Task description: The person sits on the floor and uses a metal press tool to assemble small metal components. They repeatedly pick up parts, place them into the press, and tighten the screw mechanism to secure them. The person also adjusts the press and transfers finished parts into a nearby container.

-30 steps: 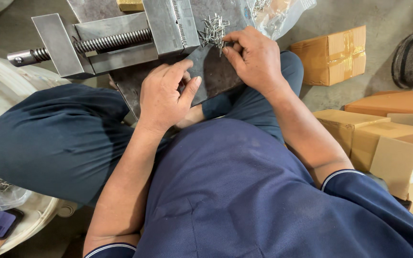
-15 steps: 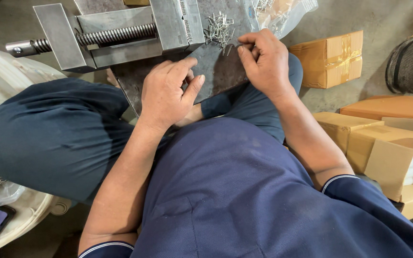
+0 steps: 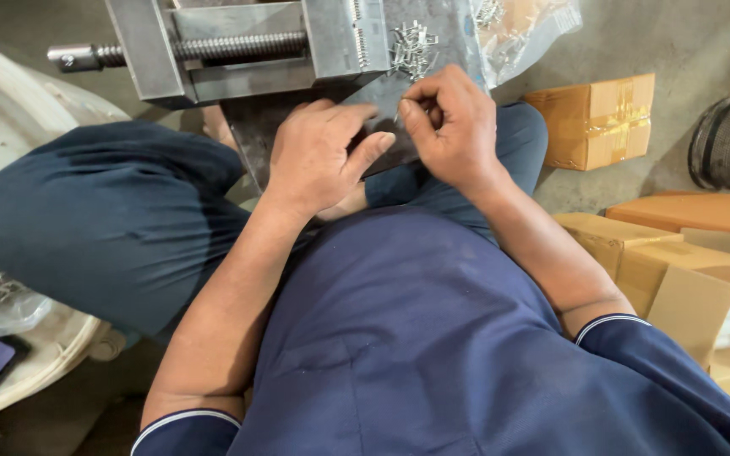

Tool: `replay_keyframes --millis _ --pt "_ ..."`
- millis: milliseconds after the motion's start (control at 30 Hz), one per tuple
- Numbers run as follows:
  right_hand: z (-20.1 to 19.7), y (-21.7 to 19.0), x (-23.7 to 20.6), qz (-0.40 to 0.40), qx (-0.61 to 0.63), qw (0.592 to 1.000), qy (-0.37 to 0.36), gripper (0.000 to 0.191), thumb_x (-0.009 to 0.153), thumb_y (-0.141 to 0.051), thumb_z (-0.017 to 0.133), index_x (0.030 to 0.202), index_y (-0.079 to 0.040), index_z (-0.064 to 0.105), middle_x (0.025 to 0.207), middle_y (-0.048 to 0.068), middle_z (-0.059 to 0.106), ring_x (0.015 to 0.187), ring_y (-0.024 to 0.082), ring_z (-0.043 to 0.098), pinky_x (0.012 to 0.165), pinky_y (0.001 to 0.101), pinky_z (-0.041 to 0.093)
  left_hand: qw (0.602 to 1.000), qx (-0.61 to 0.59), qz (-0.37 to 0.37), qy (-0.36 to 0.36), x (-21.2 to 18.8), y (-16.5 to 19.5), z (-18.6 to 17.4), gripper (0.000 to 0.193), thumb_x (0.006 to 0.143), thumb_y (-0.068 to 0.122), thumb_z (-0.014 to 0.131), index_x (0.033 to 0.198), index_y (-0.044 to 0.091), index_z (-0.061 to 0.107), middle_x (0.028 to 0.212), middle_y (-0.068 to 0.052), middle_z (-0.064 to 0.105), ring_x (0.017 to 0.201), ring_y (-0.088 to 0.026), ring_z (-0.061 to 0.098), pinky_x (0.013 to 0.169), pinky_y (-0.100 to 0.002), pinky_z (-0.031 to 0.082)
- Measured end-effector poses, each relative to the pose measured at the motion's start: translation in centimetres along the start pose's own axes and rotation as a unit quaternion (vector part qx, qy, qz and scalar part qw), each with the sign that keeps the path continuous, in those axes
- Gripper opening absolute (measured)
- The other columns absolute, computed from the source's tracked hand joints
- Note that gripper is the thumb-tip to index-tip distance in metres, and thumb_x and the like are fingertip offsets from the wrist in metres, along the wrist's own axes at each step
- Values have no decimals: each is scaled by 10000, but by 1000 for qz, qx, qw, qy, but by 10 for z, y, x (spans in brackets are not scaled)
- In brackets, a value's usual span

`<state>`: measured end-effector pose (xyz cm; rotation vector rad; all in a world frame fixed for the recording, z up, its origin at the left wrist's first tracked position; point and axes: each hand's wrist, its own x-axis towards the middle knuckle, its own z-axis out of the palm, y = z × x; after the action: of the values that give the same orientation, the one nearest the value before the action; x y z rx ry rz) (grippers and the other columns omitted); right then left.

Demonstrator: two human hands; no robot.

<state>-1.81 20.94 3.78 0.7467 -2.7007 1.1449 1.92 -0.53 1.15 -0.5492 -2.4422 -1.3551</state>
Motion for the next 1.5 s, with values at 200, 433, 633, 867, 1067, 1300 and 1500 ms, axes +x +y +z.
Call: replay_keyframes --millis 200,433,633,867,1067,1300,1500 --pt "14 -8 1 -5 116 993 -25 85 1022 3 729 1032 -8 645 944 61 605 741 110 558 657 271 457 1000 1 -8 0 -3 -4 1 156 977 229 711 1011 76 708 819 -104 655 788 -337 623 731 -472 491" --pt "10 -4 2 57 170 981 -72 86 1009 -1 734 1066 2 670 949 56 642 783 103 553 708 269 473 1000 -18 -6 11 -3 -5 -1 75 946 138 695 986 76 679 860 -93 680 809 -345 631 738 -472 492" --pt "-6 -14 20 -65 88 988 -111 134 971 -20 748 1084 6 681 1021 106 691 840 178 691 730 279 549 999 -16 -33 -5 -2 -4 -2 72 897 110 702 931 67 657 787 -131 633 769 -363 613 721 -481 483" --pt "-11 -24 34 -101 55 990 -80 95 995 -38 767 1032 -24 680 988 102 697 825 208 685 722 304 542 998 -33 -56 18 -2 -2 -3 154 989 186 700 1078 61 685 834 -120 667 804 -346 646 726 -456 502" --pt "-15 -28 52 -117 7 992 -36 78 1034 -21 761 1066 -12 691 993 104 686 829 208 682 716 310 543 995 -46 -84 6 -3 3 -7 275 977 225 701 1197 61 684 816 -84 678 773 -297 659 715 -430 523" --pt "-15 -36 62 -139 -3 989 -54 92 1044 -14 766 1066 -13 677 1031 100 697 838 202 703 710 302 555 997 -34 -70 5 -3 2 -6 282 971 228 718 1205 79 672 812 -53 677 793 -282 656 729 -427 519" --pt "-15 -42 65 -160 -52 984 -59 95 1023 -31 786 1057 -22 697 1017 99 697 857 231 702 723 321 549 997 -34 -67 1 -3 0 -6 277 972 222 717 1202 75 672 809 -44 680 786 -273 653 732 -423 521"
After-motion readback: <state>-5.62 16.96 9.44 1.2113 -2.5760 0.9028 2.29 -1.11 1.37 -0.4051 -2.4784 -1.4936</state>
